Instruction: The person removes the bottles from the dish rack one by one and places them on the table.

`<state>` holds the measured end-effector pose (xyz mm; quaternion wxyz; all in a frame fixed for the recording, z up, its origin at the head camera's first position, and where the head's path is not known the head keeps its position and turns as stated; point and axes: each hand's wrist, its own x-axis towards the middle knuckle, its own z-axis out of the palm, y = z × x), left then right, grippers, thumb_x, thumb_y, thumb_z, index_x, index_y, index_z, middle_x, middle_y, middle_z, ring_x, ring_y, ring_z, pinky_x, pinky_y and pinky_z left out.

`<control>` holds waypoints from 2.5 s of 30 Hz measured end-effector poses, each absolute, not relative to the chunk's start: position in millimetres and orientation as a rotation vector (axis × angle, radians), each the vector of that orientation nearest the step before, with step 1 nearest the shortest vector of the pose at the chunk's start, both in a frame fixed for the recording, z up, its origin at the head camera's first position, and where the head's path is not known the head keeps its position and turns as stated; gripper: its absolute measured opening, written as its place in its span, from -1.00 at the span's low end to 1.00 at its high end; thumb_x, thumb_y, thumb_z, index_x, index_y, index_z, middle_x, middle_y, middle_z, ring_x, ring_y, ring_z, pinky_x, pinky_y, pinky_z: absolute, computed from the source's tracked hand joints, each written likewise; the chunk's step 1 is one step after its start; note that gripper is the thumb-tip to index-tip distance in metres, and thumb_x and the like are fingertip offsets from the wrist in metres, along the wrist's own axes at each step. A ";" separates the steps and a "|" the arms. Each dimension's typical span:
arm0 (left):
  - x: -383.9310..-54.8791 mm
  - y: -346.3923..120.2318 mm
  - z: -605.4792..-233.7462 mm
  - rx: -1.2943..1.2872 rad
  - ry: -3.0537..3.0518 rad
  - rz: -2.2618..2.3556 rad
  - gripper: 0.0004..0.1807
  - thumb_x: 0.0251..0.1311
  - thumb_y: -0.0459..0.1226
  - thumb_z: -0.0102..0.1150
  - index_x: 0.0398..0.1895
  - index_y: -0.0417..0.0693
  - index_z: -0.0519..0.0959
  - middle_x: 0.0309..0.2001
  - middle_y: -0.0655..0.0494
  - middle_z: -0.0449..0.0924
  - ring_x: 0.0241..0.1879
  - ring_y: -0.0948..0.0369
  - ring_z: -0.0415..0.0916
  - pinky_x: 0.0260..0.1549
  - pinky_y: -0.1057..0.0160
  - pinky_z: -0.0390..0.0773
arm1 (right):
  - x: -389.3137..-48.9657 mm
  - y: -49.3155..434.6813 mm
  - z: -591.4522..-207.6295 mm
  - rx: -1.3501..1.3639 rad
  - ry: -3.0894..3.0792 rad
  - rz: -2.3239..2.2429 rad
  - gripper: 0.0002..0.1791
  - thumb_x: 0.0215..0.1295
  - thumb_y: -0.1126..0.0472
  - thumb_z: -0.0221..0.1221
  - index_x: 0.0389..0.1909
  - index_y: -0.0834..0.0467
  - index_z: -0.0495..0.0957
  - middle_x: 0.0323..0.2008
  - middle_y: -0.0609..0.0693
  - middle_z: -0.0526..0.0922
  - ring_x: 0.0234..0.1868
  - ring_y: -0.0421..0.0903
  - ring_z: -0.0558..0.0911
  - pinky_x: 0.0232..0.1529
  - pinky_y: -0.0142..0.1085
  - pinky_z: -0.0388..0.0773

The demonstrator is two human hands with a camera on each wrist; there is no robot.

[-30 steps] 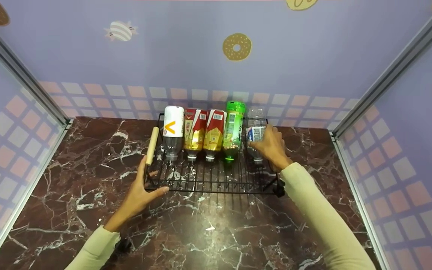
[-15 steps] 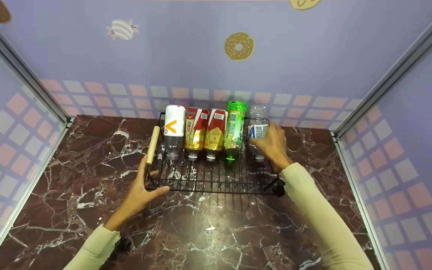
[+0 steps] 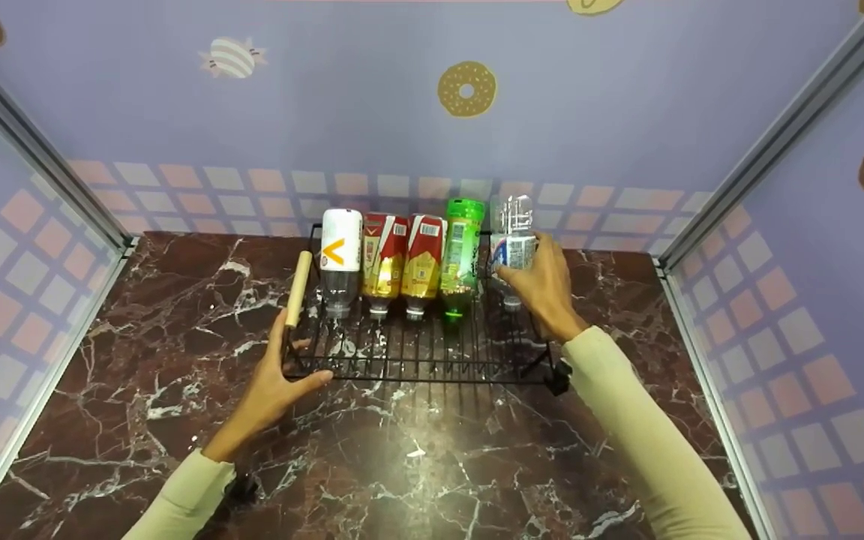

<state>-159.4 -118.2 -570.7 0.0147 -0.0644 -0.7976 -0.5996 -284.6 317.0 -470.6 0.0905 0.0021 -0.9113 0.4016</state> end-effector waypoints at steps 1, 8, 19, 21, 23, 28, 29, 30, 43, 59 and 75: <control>-159.5 -118.2 -570.7 -0.200 -2.483 -1.867 0.50 0.08 -0.04 0.76 0.85 0.17 -0.23 0.53 -0.52 0.31 0.50 -0.28 0.41 0.42 -0.51 0.40 | -283.1 316.8 -470.1 0.009 -2.698 1.199 0.01 0.28 0.20 0.53 0.60 0.45 0.21 0.38 0.51 0.51 0.20 0.42 0.61 0.29 0.29 0.63; -159.2 -117.9 -570.4 -0.192 -2.492 -1.850 0.50 0.07 -0.02 0.77 0.86 0.23 -0.22 0.50 -0.48 0.38 0.48 -0.27 0.43 0.42 -0.51 0.40 | -273.3 312.7 -464.0 0.003 -2.640 1.235 0.06 0.29 0.17 0.54 0.64 0.42 0.15 0.38 0.47 0.52 0.29 0.38 0.58 0.39 0.26 0.58; -158.9 -117.6 -574.3 -0.190 -2.448 -1.906 0.48 0.10 -0.12 0.76 0.86 0.20 -0.22 0.60 -0.47 0.24 0.52 -0.26 0.38 0.46 -0.54 0.31 | -257.2 306.3 -456.6 0.045 -2.614 1.255 0.03 0.30 0.20 0.55 0.62 0.43 0.18 0.34 0.45 0.56 0.27 0.35 0.60 0.38 0.23 0.59; -159.0 -118.0 -574.3 -0.187 -2.455 -1.896 0.48 0.09 -0.08 0.76 0.86 0.21 -0.22 0.58 -0.46 0.27 0.51 -0.27 0.39 0.45 -0.54 0.32 | -254.6 305.7 -456.2 0.049 -2.614 1.254 0.03 0.30 0.19 0.55 0.62 0.42 0.19 0.34 0.45 0.56 0.27 0.35 0.60 0.39 0.24 0.59; -159.1 -118.3 -574.1 -0.185 -2.465 -1.875 0.49 0.09 -0.04 0.76 0.86 0.22 -0.21 0.55 -0.46 0.33 0.50 -0.28 0.40 0.43 -0.54 0.35 | -252.0 305.3 -455.9 0.056 -2.616 1.253 0.02 0.31 0.18 0.55 0.62 0.43 0.19 0.35 0.45 0.55 0.29 0.35 0.60 0.40 0.25 0.57; -158.6 -117.9 -573.7 -0.185 -2.480 -1.849 0.49 0.09 -0.03 0.76 0.86 0.21 -0.21 0.49 -0.46 0.40 0.48 -0.27 0.42 0.43 -0.51 0.38 | -245.6 305.2 -456.5 0.071 -2.621 1.258 0.01 0.30 0.20 0.54 0.62 0.43 0.20 0.32 0.43 0.58 0.26 0.33 0.62 0.38 0.23 0.60; -158.6 -117.5 -573.5 -0.185 -2.479 -1.851 0.48 0.09 -0.06 0.76 0.86 0.20 -0.21 0.49 -0.47 0.40 0.48 -0.27 0.42 0.44 -0.50 0.37 | -244.4 305.1 -456.4 0.075 -2.622 1.256 0.01 0.30 0.20 0.55 0.61 0.43 0.21 0.32 0.42 0.58 0.26 0.32 0.62 0.37 0.23 0.60; -158.4 -117.1 -573.3 -0.185 -2.480 -1.850 0.48 0.09 -0.07 0.76 0.86 0.19 -0.21 0.48 -0.47 0.41 0.48 -0.27 0.42 0.44 -0.50 0.37 | -243.1 305.1 -456.4 0.080 -2.620 1.261 0.00 0.29 0.22 0.55 0.61 0.43 0.22 0.31 0.42 0.59 0.25 0.32 0.63 0.36 0.22 0.62; -158.6 -117.5 -572.4 -0.195 -2.474 -1.847 0.48 0.09 -0.06 0.76 0.86 0.19 -0.21 0.45 -0.46 0.44 0.46 -0.32 0.43 0.41 -0.53 0.39 | -232.7 302.8 -454.3 0.146 -2.603 1.245 -0.01 0.27 0.28 0.56 0.59 0.45 0.23 0.34 0.43 0.56 0.27 0.33 0.62 0.35 0.20 0.63; -158.0 -116.9 -572.7 -0.190 -2.470 -1.854 0.49 0.08 -0.09 0.76 0.86 0.16 -0.21 0.53 -0.52 0.32 0.49 -0.30 0.41 0.43 -0.54 0.35 | -220.2 292.0 -454.7 0.213 -2.582 1.246 -0.05 0.21 0.36 0.56 0.56 0.44 0.29 0.34 0.37 0.55 0.21 0.26 0.66 0.12 -0.26 0.79; -157.7 -117.4 -573.3 -0.172 -2.482 -1.851 0.48 0.08 -0.02 0.75 0.86 0.24 -0.20 0.49 -0.46 0.40 0.48 -0.31 0.42 0.38 -0.56 0.40 | -207.3 284.5 -455.4 0.275 -2.585 1.189 -0.11 0.20 0.37 0.56 0.52 0.43 0.36 0.28 0.37 0.60 0.23 0.28 0.65 0.25 0.15 0.72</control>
